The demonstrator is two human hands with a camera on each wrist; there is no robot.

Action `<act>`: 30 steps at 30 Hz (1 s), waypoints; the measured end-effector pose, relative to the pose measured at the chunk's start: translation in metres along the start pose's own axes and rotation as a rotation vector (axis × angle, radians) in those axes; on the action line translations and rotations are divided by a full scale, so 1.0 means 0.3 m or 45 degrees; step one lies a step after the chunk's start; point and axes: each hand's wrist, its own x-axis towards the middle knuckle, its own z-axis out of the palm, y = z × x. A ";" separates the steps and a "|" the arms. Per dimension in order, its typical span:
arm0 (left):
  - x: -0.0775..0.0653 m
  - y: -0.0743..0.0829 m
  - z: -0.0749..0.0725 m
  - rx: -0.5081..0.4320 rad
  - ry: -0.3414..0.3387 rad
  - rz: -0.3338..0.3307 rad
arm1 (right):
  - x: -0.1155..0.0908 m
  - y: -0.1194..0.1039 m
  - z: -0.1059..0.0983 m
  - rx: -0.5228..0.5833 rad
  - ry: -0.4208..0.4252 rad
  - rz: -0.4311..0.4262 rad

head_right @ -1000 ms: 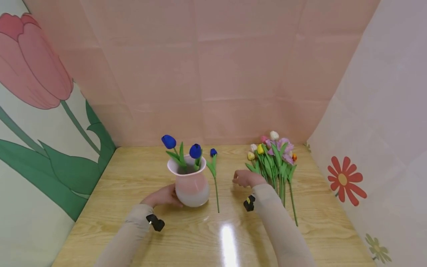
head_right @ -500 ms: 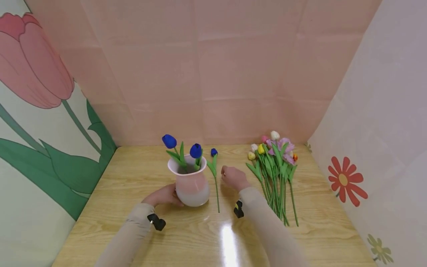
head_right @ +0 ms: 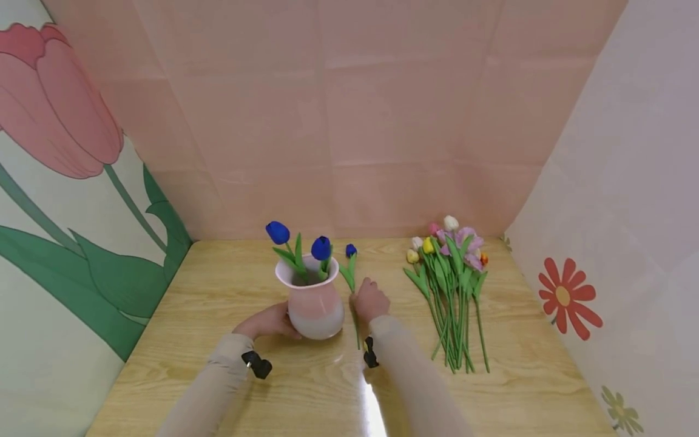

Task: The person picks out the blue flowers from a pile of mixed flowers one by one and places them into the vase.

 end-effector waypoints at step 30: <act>0.003 0.006 -0.013 0.047 -0.020 -0.077 | -0.110 0.011 -0.328 0.571 0.598 -0.053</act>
